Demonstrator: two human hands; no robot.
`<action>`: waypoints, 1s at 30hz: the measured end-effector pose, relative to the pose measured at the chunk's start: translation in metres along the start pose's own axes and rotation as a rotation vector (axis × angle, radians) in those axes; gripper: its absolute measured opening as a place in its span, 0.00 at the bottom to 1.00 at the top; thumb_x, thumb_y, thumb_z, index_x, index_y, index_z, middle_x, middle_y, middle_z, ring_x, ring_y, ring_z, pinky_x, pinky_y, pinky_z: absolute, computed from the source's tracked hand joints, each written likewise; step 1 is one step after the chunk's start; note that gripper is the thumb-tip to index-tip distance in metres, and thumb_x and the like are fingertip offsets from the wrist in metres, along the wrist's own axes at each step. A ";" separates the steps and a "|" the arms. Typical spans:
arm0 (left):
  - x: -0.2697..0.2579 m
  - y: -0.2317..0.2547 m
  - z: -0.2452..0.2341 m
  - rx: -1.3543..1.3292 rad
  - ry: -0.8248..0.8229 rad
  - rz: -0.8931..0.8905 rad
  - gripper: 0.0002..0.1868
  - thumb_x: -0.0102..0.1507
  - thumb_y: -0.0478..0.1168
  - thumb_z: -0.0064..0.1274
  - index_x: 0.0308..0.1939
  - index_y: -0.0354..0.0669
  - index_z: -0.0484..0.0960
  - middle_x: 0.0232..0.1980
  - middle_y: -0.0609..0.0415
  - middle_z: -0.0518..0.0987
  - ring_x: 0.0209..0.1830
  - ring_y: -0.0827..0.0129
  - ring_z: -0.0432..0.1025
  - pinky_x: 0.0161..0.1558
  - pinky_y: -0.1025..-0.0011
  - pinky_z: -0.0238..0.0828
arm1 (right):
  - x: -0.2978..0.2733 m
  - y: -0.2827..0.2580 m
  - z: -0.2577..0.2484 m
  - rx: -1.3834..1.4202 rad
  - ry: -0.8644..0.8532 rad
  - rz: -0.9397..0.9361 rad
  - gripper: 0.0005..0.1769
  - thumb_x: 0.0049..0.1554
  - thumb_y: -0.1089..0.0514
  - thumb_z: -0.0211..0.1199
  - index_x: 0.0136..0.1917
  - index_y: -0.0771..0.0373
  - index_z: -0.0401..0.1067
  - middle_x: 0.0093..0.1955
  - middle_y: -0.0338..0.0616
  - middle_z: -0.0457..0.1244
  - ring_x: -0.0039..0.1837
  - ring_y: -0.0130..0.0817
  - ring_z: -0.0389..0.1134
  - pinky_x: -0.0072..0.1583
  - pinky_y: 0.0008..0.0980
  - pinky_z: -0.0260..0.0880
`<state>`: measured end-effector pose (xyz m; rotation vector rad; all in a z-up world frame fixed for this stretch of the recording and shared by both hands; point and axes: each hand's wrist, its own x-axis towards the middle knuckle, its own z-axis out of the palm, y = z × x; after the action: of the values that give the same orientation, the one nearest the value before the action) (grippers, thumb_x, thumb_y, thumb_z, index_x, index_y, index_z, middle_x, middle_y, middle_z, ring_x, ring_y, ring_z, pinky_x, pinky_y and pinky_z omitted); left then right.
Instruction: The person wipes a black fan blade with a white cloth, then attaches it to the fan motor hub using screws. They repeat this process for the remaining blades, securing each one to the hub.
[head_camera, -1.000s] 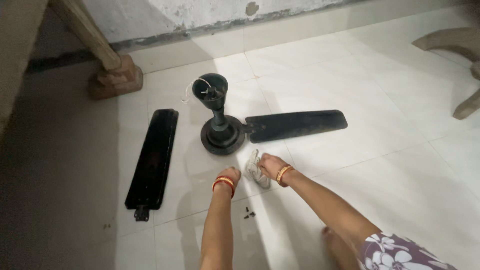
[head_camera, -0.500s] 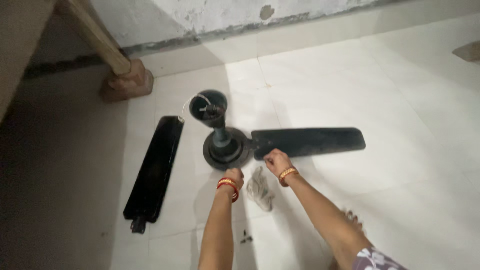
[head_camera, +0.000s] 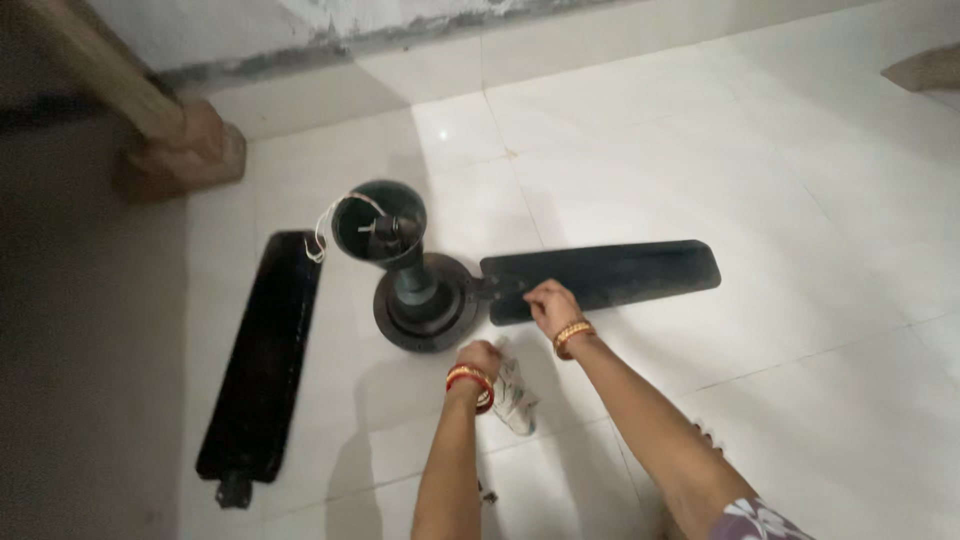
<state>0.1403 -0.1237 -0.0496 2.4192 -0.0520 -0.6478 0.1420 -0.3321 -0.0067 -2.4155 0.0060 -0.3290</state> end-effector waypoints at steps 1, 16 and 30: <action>0.005 -0.010 0.015 -0.156 0.000 -0.019 0.18 0.59 0.47 0.50 0.46 0.45 0.89 0.51 0.41 0.83 0.57 0.51 0.77 0.62 0.61 0.70 | 0.007 0.002 0.004 -0.019 0.043 -0.051 0.10 0.51 0.67 0.65 0.45 0.61 0.82 0.49 0.49 0.69 0.52 0.47 0.72 0.56 0.39 0.73; 0.090 -0.024 0.108 -0.994 0.125 -0.132 0.23 0.67 0.53 0.53 0.32 0.33 0.82 0.25 0.54 0.77 0.26 0.67 0.69 0.30 0.66 0.64 | 0.055 -0.049 0.027 0.152 -0.150 -0.046 0.12 0.54 0.69 0.64 0.50 0.62 0.80 0.51 0.45 0.71 0.50 0.41 0.74 0.52 0.34 0.75; 0.128 0.005 0.142 -1.476 0.170 -0.197 0.11 0.69 0.39 0.50 0.47 0.33 0.81 0.36 0.52 0.80 0.30 0.70 0.73 0.29 0.71 0.71 | 0.088 -0.027 0.045 0.094 -0.250 -0.132 0.12 0.56 0.67 0.62 0.52 0.62 0.80 0.54 0.47 0.69 0.52 0.44 0.73 0.55 0.36 0.75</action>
<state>0.1880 -0.2325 -0.1996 1.0259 0.5452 -0.3196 0.2358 -0.2907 -0.0012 -2.3520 -0.2759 -0.0820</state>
